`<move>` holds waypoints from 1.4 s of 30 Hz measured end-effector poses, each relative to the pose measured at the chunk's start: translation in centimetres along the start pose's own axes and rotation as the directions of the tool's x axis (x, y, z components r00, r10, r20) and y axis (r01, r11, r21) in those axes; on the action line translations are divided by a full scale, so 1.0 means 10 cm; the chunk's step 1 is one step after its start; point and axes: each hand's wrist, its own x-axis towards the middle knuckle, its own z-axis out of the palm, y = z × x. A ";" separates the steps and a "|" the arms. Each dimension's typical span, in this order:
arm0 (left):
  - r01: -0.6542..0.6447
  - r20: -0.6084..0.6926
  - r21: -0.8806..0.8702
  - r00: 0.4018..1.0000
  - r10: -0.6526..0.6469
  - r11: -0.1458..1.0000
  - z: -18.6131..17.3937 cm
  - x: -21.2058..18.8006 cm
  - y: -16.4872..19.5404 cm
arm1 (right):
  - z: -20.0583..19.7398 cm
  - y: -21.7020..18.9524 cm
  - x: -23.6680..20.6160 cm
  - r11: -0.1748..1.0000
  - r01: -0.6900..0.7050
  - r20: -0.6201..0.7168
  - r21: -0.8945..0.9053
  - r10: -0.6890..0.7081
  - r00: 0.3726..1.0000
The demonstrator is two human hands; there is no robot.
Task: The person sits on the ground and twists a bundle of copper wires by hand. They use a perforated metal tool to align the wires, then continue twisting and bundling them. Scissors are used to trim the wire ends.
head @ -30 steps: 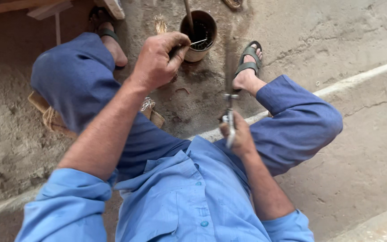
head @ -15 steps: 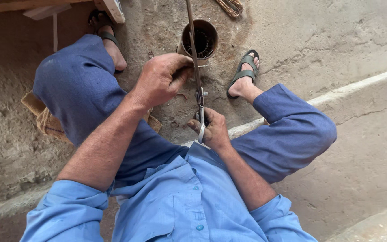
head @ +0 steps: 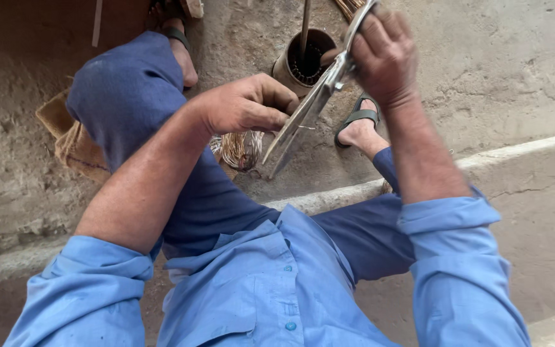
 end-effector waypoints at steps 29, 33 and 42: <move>0.069 -0.553 0.592 0.759 0.343 0.803 0.28 0.34 -0.43 | -0.23 -1.73 -1.18 0.003 -0.912 0.629 0.410 0.723 0.285; 0.206 -0.547 0.538 0.823 0.152 0.818 0.23 0.36 -0.30 | -0.17 -1.72 -1.12 -0.166 -0.808 0.585 0.565 0.772 0.250; 0.084 -0.454 0.118 0.891 -0.022 0.989 0.30 0.58 -0.27 | -0.11 -1.61 -0.98 -0.281 -0.919 0.712 0.275 0.702 -0.002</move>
